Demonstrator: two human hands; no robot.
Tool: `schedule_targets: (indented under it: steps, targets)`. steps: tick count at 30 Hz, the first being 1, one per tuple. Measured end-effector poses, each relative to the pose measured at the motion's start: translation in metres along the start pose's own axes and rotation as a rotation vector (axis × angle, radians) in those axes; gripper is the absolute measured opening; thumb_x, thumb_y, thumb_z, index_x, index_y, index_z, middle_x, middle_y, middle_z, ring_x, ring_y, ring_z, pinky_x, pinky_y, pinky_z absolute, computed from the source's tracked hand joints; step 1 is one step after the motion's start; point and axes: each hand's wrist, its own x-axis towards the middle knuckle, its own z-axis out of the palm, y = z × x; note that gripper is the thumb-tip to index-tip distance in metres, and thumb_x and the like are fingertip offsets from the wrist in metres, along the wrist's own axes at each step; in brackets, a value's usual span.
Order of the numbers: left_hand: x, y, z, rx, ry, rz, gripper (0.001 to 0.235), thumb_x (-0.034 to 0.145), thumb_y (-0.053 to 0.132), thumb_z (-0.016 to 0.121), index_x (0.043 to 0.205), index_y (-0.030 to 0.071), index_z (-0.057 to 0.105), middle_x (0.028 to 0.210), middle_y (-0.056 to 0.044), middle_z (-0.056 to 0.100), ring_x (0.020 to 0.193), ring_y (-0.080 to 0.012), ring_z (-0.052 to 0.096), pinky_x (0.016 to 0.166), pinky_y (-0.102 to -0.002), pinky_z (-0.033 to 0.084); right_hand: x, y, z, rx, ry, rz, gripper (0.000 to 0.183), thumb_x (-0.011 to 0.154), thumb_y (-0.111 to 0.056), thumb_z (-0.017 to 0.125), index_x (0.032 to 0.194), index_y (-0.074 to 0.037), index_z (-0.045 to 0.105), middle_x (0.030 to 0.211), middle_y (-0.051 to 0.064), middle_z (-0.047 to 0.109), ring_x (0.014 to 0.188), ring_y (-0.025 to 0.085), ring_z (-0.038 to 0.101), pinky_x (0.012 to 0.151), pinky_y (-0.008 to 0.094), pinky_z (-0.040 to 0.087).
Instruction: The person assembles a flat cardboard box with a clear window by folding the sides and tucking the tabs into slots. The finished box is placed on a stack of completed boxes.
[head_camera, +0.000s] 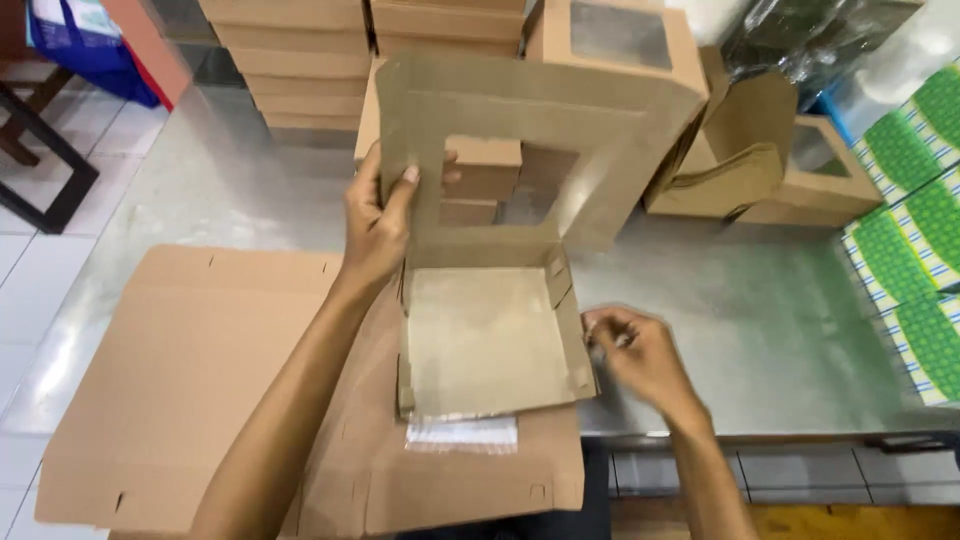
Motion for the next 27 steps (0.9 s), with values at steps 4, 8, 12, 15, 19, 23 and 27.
schedule_targets:
  steps: [4,8,12,15,19,23,27]
  targets:
    - [0.016,-0.022,-0.003,0.089,-0.002,0.069,0.026,0.108,0.008,0.050,0.131,0.013,0.061,0.119,-0.011,0.073,0.108,-0.0184,0.070,0.093,-0.038,0.058,0.039,-0.009,-0.019,0.093,0.273,-0.210,0.032,0.094,-0.003,0.070,0.125,0.002,0.066,0.116,0.025,0.071,0.087,0.031,0.070,0.065,0.036,0.057]
    - [0.021,-0.006,0.017,0.051,-0.017,0.067,0.025,0.106,0.007,0.047,0.126,0.011,0.061,0.114,-0.013,0.074,0.104,-0.0194,0.072,0.092,-0.039,0.058,0.076,-0.029,-0.037,0.254,0.306,-0.395,0.053,0.105,-0.017,0.062,0.151,0.001,0.043,0.134,0.024,0.057,0.120,0.035,0.057,0.099,0.050,0.050]
    - [0.031,-0.026,0.018,0.193,0.035,0.153,0.032,0.104,0.001,0.054,0.135,0.007,0.063,0.123,-0.013,0.072,0.111,-0.0173,0.066,0.100,-0.039,0.053,0.136,0.008,-0.035,0.330,0.372,-0.641,0.031,0.109,-0.009,0.062,0.139,-0.002,0.060,0.116,0.012,0.069,0.108,0.019,0.066,0.096,0.038,0.054]
    - [0.022,-0.026,0.020,0.674,0.160,0.281,0.074,0.104,-0.008,0.057,0.166,0.010,0.020,0.173,-0.012,0.027,0.165,-0.0331,0.029,0.141,-0.047,0.028,0.107,-0.062,-0.027,0.313,0.475,-0.584,0.043,0.109,-0.018,0.058,0.074,-0.014,0.034,0.071,-0.008,0.028,0.068,0.005,0.026,0.061,0.025,0.021]
    - [0.005,0.019,0.065,0.800,0.310,0.590,0.056,0.112,0.007,0.056,0.162,0.011,0.031,0.171,-0.012,0.018,0.169,-0.0393,0.023,0.148,-0.061,0.034,0.107,-0.069,-0.015,0.284,0.478,-0.604,0.030,0.109,-0.015,0.056,0.082,-0.008,0.048,0.076,-0.006,0.034,0.073,0.007,0.031,0.067,0.024,0.028]
    - [0.006,0.037,0.109,0.685,-0.094,0.501,0.047,0.105,0.013,0.066,0.145,0.005,0.043,0.149,-0.010,0.057,0.090,-0.0159,0.063,0.079,-0.031,0.044,0.104,-0.062,-0.009,0.217,0.506,-0.730,0.018,0.105,-0.006,0.058,0.088,0.002,0.057,0.087,0.008,0.049,0.079,0.017,0.046,0.072,0.032,0.038]
    - [0.021,0.005,0.135,0.698,-0.466,0.234,0.063,0.124,0.049,0.042,0.169,0.031,0.002,0.093,0.008,0.070,0.046,-0.0010,0.041,0.037,-0.019,0.039,0.114,-0.020,-0.002,0.087,0.601,-0.898,0.038,0.105,-0.004,0.066,0.078,-0.002,0.039,0.073,0.007,0.038,0.069,0.021,0.040,0.065,0.039,0.036]
